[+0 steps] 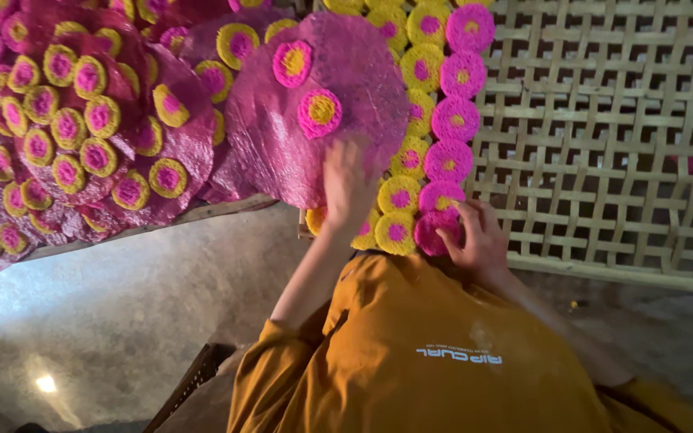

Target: The person places yellow and pink circular decorative items onto a woven bamboo tray, arranging them in rows. The person repeatedly picks up items from a nearby pile and places them on the tray, filling the available space.

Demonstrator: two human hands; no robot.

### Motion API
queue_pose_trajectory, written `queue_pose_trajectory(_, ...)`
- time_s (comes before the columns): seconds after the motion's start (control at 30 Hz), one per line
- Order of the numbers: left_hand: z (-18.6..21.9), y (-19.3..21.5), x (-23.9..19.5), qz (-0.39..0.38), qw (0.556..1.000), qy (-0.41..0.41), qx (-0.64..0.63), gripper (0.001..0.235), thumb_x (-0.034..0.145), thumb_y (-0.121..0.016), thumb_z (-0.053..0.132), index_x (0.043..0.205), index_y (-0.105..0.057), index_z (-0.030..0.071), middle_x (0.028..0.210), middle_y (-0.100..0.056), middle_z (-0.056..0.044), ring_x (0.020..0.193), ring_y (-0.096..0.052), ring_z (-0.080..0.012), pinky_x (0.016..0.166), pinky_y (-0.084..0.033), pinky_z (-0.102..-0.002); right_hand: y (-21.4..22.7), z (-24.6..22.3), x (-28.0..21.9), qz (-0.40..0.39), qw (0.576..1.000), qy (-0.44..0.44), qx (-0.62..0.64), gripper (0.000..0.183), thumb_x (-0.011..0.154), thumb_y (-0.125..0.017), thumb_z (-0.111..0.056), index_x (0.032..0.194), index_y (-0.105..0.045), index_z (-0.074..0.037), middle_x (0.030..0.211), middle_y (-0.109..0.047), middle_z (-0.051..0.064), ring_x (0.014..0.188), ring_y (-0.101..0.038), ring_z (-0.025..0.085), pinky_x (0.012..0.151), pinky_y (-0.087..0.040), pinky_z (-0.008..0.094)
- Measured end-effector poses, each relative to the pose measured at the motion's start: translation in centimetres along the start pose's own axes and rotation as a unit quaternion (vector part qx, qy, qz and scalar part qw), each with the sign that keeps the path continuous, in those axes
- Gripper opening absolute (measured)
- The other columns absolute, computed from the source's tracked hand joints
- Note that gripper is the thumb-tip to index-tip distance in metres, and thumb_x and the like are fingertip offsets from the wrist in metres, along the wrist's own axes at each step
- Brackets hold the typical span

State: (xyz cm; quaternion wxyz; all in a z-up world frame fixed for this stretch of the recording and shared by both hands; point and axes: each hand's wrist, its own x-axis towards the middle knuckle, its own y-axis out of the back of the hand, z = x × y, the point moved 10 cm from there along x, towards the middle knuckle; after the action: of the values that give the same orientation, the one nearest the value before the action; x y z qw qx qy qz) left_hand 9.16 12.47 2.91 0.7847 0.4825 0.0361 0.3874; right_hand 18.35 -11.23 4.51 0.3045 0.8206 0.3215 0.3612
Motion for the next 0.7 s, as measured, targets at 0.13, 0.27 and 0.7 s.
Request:
queue_pose_trajectory(0.13, -7.3, 2.7, 5.5, 0.112, 0.987, 0.101, 0.048, 0.065, 0.082, -0.079, 0.024, 0.133, -0.05, -0.004, 0.122, -0.058, -0.027, 0.11, -0.057, -0.045, 0.094, -0.048, -0.053, 1.5, -0.7, 1.8, -0.015, 0.998, 0.002, 0.057, 0.045, 0.094, -0.075, -0.019, 0.133, -0.059, -0.003, 0.119, -0.061, 0.019, 0.099, -0.064, 0.035, 0.078, -0.055, 0.043)
queue_pose_trajectory(0.27, -10.7, 2.8, 7.0, 0.078, 0.981, 0.171, 0.047, 0.054, 0.081, -0.084, 0.027, 0.118, -0.057, 0.0, 0.11, -0.061, -0.025, 0.101, -0.061, -0.0436, 0.086, -0.05, -0.051, -0.4, 0.8, 3.6, -0.112, 0.982, -0.083, 0.13, 0.041, 0.097, -0.072, -0.021, 0.131, -0.06, -0.002, 0.113, -0.063, 0.018, 0.093, -0.065, 0.03, 0.078, -0.055, 0.043)
queue_pose_trajectory(0.7, 6.8, -1.2, 11.5, -0.023, 0.988, -0.021, -0.149, 0.034, 0.084, -0.079, 0.022, 0.113, -0.066, 0.009, 0.112, -0.07, -0.01, 0.103, -0.069, -0.0286, 0.083, -0.058, -0.038, -11.6, 18.6, 16.5, -0.1, 0.645, -0.343, 0.676, 0.014, 0.103, -0.063, -0.007, 0.116, -0.065, -0.004, 0.108, -0.066, 0.009, 0.095, -0.066, 0.021, 0.092, -0.053, 0.045)
